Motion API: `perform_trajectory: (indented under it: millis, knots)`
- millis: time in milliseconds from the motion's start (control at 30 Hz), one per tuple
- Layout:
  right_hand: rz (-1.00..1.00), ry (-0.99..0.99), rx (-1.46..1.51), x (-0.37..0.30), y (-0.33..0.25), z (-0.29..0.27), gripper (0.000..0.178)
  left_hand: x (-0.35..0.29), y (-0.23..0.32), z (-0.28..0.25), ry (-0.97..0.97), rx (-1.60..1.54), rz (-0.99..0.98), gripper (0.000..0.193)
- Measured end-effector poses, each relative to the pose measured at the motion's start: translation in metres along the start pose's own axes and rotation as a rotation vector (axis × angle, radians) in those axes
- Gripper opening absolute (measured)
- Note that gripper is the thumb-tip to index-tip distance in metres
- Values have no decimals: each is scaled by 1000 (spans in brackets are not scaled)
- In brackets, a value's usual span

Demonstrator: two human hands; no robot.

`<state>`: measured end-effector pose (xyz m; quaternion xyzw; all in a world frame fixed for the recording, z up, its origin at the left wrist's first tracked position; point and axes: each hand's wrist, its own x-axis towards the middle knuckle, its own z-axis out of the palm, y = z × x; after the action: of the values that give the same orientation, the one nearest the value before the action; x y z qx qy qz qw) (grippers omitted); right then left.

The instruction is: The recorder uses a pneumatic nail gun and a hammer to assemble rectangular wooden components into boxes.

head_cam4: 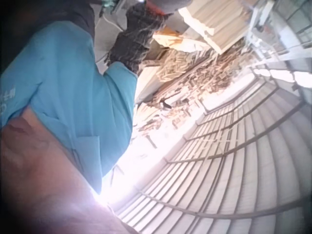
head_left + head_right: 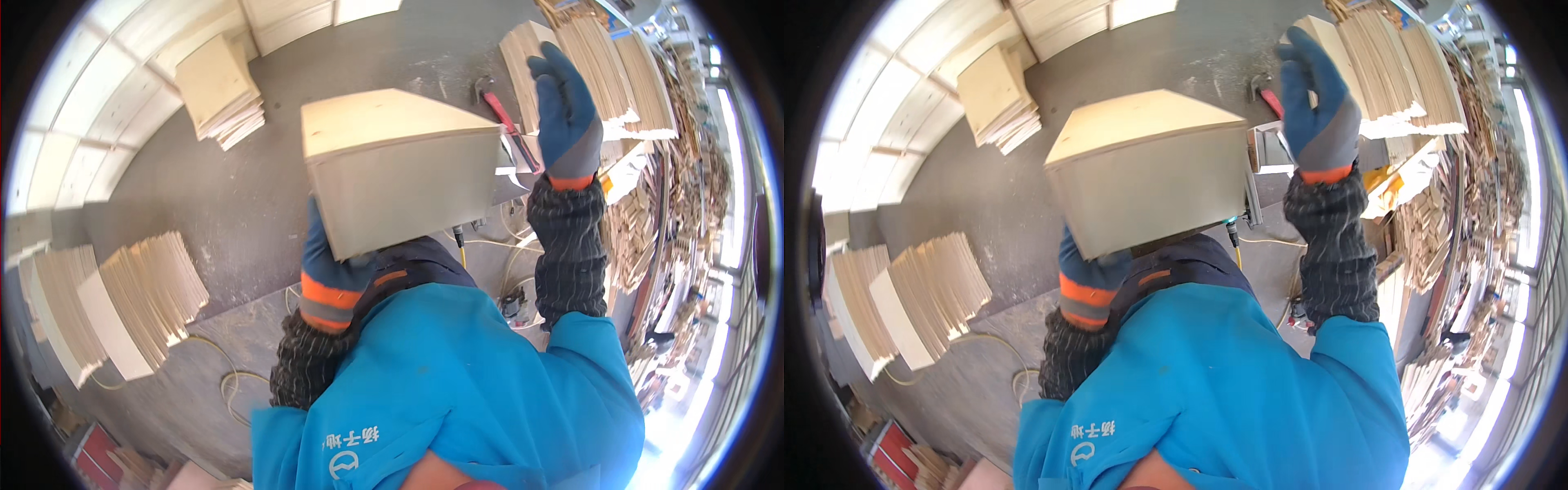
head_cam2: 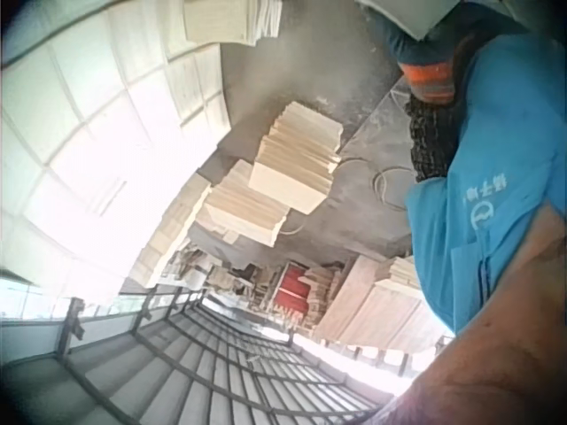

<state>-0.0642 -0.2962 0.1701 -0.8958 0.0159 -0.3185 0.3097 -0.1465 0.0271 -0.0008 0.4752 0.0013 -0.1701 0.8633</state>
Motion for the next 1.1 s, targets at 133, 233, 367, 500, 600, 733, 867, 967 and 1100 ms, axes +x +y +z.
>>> perform_trajectory:
  millis: [133,233,367,500,600,733,867,967,1100]
  knots:
    - [391,3,-182,-8,145,-21,43,-27,42,13,-47,-472,-132,45]
    - [549,-80,-342,-98,383,-47,60,-22,55,22,-112,-990,-345,27]
    - [609,-370,-415,-130,353,26,68,-37,67,21,65,-1241,-369,18]
    - [522,-432,-552,-114,405,52,64,-33,66,25,46,-1266,-332,28]
    - [506,-481,-606,-96,449,64,57,-41,70,20,196,-797,-375,31]
    - [464,-600,-608,-61,505,58,54,-73,86,-7,558,137,-295,43]
    - [463,-735,-668,-39,458,108,49,-63,136,28,797,645,431,51]
    - [443,-785,-736,-34,487,101,47,-13,148,40,714,695,569,53]
    - [315,-749,-749,-10,495,73,44,55,157,29,669,607,423,40]
